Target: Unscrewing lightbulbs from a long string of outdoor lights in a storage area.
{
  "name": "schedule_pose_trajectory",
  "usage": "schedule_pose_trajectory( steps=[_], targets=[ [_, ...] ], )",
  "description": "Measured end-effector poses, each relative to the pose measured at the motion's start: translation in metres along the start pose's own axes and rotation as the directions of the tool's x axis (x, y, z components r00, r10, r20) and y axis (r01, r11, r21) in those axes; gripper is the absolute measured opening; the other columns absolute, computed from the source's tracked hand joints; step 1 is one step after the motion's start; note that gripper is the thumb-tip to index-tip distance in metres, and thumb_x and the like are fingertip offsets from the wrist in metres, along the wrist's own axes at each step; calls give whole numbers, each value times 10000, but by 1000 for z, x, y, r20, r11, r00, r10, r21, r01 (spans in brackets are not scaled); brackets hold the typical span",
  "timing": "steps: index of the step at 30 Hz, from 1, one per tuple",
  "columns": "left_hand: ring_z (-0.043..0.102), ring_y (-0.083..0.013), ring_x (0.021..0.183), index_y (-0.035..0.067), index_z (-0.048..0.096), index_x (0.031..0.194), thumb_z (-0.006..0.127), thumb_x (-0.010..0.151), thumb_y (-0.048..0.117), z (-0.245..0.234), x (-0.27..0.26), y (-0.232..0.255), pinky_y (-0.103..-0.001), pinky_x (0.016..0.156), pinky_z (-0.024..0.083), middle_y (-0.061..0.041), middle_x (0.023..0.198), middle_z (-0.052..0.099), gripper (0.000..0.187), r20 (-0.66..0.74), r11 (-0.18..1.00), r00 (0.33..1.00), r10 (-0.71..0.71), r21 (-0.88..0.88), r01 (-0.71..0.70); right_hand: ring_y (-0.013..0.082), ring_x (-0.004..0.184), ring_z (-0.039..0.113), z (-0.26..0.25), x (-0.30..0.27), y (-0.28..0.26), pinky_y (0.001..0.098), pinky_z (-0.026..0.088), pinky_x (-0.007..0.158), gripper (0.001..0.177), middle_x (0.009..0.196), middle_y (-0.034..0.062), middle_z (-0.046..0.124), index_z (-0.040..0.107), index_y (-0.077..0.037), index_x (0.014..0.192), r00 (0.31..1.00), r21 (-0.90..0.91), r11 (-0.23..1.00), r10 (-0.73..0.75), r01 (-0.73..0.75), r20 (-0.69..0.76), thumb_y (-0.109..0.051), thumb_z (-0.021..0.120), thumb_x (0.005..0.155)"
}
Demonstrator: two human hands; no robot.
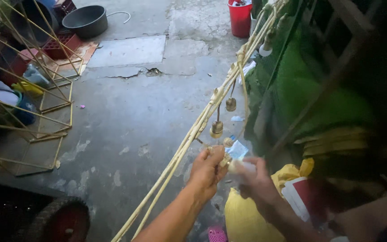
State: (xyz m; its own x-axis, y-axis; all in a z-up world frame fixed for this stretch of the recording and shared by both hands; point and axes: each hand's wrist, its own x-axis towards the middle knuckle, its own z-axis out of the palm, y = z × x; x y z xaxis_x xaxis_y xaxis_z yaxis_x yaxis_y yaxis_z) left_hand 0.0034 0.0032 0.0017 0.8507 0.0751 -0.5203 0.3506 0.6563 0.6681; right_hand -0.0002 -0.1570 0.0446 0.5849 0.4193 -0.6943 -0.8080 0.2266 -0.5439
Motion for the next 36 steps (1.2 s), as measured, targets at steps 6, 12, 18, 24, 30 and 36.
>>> schedule_pose_trajectory(
  steps=[6, 12, 18, 24, 30, 36],
  targets=[
    [707, -110, 896, 149, 632, 1183, 682, 931, 252, 18, -20, 16, -270, 757, 592, 8, 1023, 724, 277, 107, 998, 994, -16, -65, 23, 96, 391, 419, -36, 22, 16, 249, 313, 319, 455, 591, 8, 516, 565, -133, 1028, 972, -111, 966, -236, 235, 6, -564, 621, 897],
    [714, -134, 908, 130, 626, 1178, 690, 930, 217, 22, -22, 19, -303, 778, 605, -10, 1024, 724, 270, 64, 1000, 998, -13, -27, 15, 118, 404, 448, -9, -4, -6, 261, 310, 352, 634, 668, 39, 576, 589, -77, 1016, 947, 116, 976, 144, -184, 287, -697, 505, 915],
    [623, -164, 839, 96, 608, 1183, 724, 965, 245, 21, -11, 7, -316, 698, 508, -55, 1007, 681, 288, 86, 1000, 996, 16, -18, -15, 109, 438, 457, -20, -3, 4, 288, 363, 387, 393, 635, 10, 541, 564, -132, 1111, 848, -567, 721, -524, 397, -73, -431, 612, 861],
    [700, -176, 958, 99, 618, 1196, 690, 931, 227, 25, -32, 26, -355, 849, 601, -45, 1058, 710, 304, 200, 1000, 980, -12, -8, 14, 66, 340, 397, -45, 14, -9, 225, 326, 300, 524, 585, 32, 585, 610, -86, 1018, 884, 130, 973, 113, -191, 454, -581, 439, 989],
    [670, -171, 963, 96, 630, 1198, 710, 958, 222, 24, -27, 16, -370, 858, 586, -38, 1062, 685, 283, 86, 999, 996, 18, -33, -15, 97, 517, 540, -12, -16, -1, 271, 459, 458, 397, 702, -13, 578, 549, -131, 1041, 915, -315, 863, -401, 394, 46, -517, 540, 950],
    [704, -184, 1006, 91, 637, 1190, 689, 943, 191, 15, -32, 17, -368, 898, 609, -56, 1099, 709, 272, 238, 996, 971, 24, -84, -4, 127, 524, 493, -53, 23, 8, 259, 365, 434, 540, 714, 45, 559, 582, -30, 1068, 872, 40, 984, -173, 174, 458, -560, 484, 1092]
  ],
)
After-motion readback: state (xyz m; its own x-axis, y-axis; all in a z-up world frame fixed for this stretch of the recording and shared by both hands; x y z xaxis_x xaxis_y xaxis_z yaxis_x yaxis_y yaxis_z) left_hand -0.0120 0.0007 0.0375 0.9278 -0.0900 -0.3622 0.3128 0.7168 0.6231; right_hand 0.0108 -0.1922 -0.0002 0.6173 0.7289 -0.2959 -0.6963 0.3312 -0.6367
